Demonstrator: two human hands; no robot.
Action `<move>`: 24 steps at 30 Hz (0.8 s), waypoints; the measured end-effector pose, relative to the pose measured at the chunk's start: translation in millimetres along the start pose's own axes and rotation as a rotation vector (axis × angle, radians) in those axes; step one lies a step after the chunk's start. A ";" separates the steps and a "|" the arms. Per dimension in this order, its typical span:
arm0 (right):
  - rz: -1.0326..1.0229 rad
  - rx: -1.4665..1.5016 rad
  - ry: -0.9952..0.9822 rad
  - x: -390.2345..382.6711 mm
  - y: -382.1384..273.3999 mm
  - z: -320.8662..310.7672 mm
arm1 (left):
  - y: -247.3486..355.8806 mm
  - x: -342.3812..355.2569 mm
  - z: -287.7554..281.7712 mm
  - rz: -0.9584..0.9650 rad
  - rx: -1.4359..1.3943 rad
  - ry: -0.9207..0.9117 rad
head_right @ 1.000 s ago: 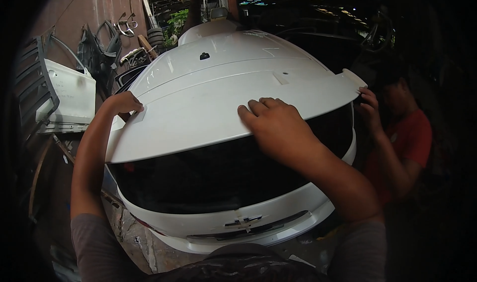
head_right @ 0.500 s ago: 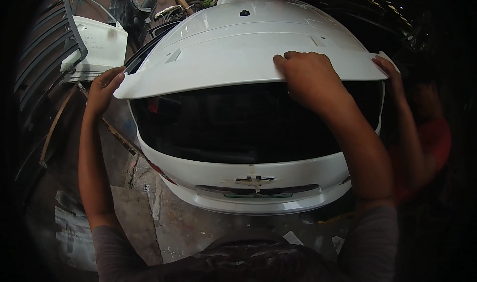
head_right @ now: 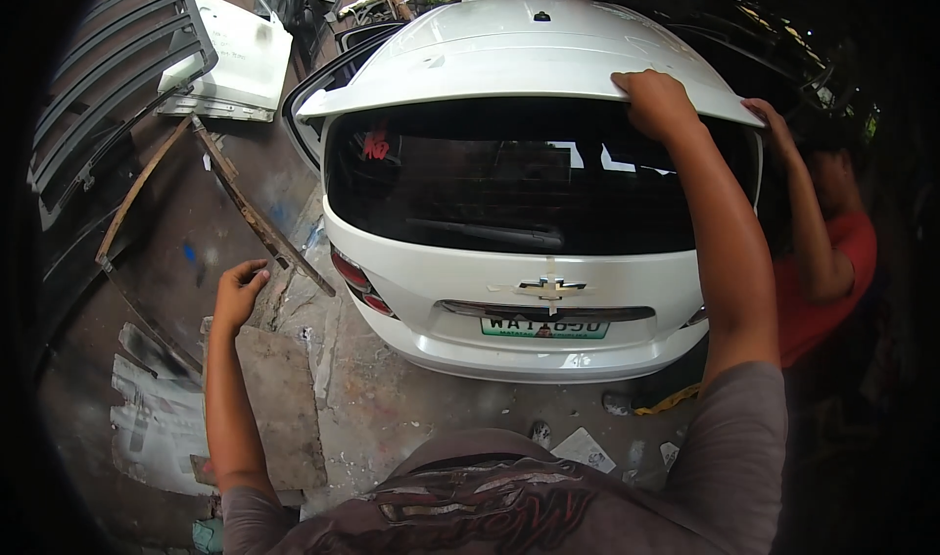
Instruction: Installing a rear spoiler onto a white car with assistance from others.
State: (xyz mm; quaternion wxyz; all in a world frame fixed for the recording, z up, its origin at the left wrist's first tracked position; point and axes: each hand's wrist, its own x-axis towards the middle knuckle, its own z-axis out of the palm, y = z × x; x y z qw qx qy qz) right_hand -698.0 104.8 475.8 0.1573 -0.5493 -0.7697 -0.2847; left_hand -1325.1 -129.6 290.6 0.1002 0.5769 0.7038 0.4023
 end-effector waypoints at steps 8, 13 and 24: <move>0.023 -0.029 -0.027 5.3 -3.3 -3.7 | -45.4 -46.0 35.6 -0.160 -0.076 -0.104; 0.102 -0.065 -0.049 1.9 -5.0 -7.1 | -38.6 -42.2 57.9 -0.067 -0.133 -0.161; 0.304 -0.159 0.155 -43.2 49.7 17.7 | 39.0 26.5 84.2 0.135 -0.104 -0.022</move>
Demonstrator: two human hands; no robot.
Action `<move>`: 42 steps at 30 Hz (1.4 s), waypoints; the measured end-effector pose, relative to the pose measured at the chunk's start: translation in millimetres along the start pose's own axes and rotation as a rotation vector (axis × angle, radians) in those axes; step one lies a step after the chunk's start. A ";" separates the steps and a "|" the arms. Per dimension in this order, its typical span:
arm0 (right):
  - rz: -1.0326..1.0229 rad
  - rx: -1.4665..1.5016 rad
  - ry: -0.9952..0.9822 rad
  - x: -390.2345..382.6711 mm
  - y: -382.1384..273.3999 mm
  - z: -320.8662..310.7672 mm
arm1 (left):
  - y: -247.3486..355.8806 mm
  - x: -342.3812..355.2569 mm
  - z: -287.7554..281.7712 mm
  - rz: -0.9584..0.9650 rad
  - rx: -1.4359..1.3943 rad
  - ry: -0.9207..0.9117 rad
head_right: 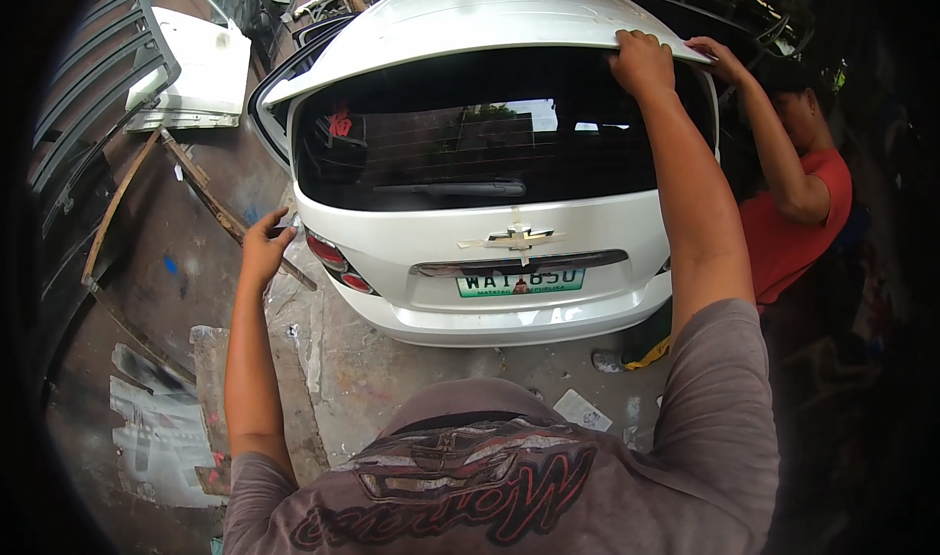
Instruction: Installing a rear spoiler onto a white car with assistance from others.
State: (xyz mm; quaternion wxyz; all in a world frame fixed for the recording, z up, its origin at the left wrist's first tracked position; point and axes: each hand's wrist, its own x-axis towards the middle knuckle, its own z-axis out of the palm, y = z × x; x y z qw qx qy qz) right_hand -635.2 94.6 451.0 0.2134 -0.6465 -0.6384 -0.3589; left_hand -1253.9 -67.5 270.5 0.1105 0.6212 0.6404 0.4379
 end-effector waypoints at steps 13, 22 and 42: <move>0.160 0.057 0.177 -26.6 115.6 44.7 | 54.4 180.9 51.4 0.101 0.120 0.465; 0.064 -0.009 0.212 3.5 160.4 74.3 | 84.9 251.6 68.1 0.132 0.609 0.484; -0.014 -0.035 0.179 14.2 175.3 65.4 | 114.1 234.4 67.7 0.202 0.523 0.376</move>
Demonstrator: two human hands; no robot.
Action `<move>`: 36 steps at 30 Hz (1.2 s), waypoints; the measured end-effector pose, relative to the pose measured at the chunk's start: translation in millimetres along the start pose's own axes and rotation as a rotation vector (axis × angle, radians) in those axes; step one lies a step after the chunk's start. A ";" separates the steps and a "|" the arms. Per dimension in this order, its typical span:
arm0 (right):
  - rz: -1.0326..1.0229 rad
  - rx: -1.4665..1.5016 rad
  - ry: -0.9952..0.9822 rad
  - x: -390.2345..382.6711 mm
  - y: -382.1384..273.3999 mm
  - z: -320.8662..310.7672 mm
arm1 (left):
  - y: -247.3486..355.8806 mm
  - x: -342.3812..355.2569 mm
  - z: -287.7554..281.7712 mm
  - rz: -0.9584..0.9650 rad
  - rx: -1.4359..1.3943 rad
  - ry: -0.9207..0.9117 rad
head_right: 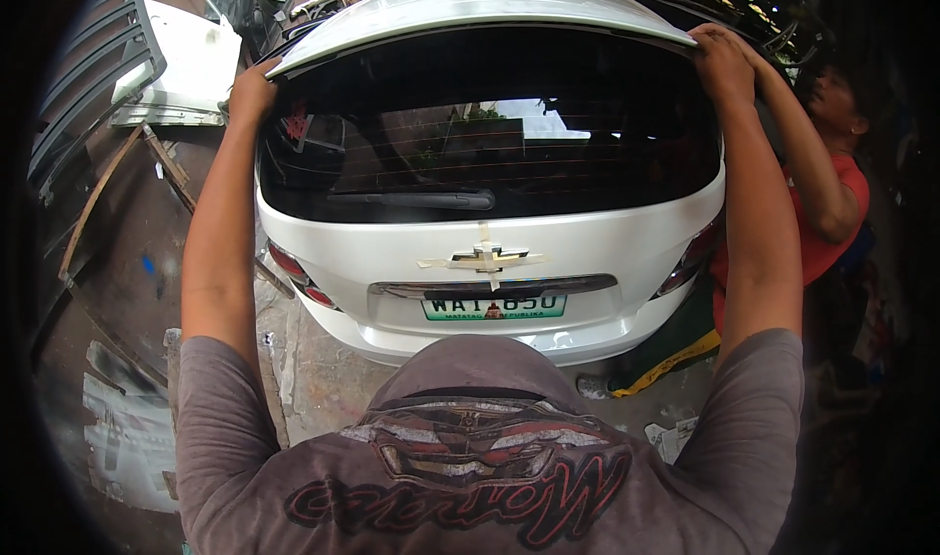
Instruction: Installing a rear spoiler onto a white car with assistance from others.
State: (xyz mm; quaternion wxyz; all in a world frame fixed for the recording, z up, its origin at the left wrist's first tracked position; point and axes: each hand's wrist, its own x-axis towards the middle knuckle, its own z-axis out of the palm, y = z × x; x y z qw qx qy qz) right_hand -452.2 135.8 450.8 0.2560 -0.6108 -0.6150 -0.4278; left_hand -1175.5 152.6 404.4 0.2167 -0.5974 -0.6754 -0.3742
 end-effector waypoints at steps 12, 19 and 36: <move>-0.013 -0.009 0.025 -0.7 -1.4 -5.4 | -1.6 4.5 2.7 0.008 0.015 0.006; -0.079 0.011 0.009 3.6 -8.6 -8.2 | -5.4 0.7 -1.1 0.002 0.038 -0.003; -0.038 0.064 -0.086 15.1 3.5 1.2 | -11.2 15.3 2.8 0.016 0.081 -0.039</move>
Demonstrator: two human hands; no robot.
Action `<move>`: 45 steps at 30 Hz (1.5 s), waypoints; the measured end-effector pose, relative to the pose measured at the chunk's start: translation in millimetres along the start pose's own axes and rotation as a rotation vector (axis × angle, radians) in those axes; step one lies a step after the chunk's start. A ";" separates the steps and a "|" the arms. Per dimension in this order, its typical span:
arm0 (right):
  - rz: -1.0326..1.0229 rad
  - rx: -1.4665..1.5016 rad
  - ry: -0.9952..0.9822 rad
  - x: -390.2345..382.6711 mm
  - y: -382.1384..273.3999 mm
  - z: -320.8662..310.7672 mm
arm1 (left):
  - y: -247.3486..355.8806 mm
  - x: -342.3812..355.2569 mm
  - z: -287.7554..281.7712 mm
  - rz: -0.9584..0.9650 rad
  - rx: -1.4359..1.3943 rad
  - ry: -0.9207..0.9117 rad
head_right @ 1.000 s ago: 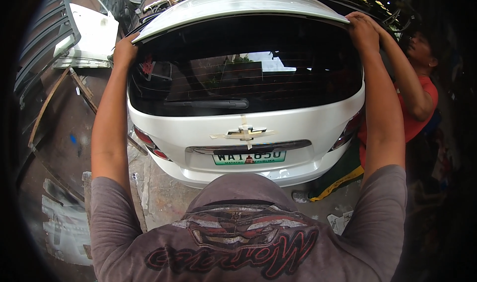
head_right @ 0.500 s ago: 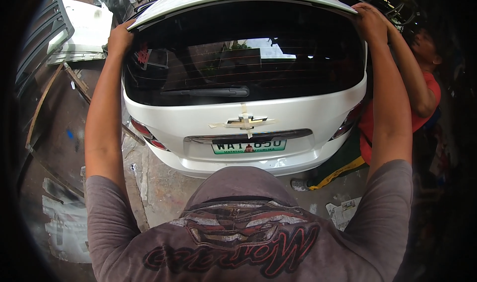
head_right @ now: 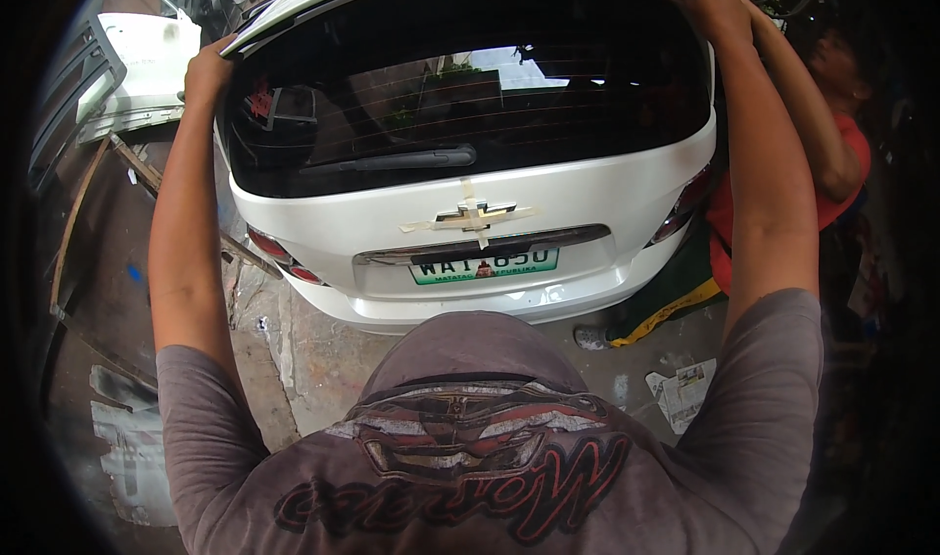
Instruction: Installing a rear spoiler onto a white car with assistance from others.
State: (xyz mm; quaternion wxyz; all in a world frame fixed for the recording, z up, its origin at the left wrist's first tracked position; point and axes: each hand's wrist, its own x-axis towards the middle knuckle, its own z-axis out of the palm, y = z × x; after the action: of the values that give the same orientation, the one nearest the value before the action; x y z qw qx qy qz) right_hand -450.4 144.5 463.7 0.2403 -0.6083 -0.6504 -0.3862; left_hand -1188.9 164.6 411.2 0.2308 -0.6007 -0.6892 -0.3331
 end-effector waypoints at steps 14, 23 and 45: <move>-0.159 0.054 0.091 0.5 31.2 8.5 | 9.5 -1.2 -0.1 0.064 0.006 0.007; -0.110 0.141 0.026 2.7 29.8 13.1 | 4.4 1.1 3.4 0.096 0.026 0.027; -0.181 0.019 -0.157 21.7 -27.6 -9.9 | 1.5 35.8 -10.9 0.326 0.197 -0.319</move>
State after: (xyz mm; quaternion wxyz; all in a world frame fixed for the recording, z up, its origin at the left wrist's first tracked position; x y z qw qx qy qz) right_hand -482.0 150.8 480.7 0.1584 -0.5734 -0.7230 -0.3513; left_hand -1194.4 180.8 444.5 0.2273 -0.7236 -0.6399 -0.1235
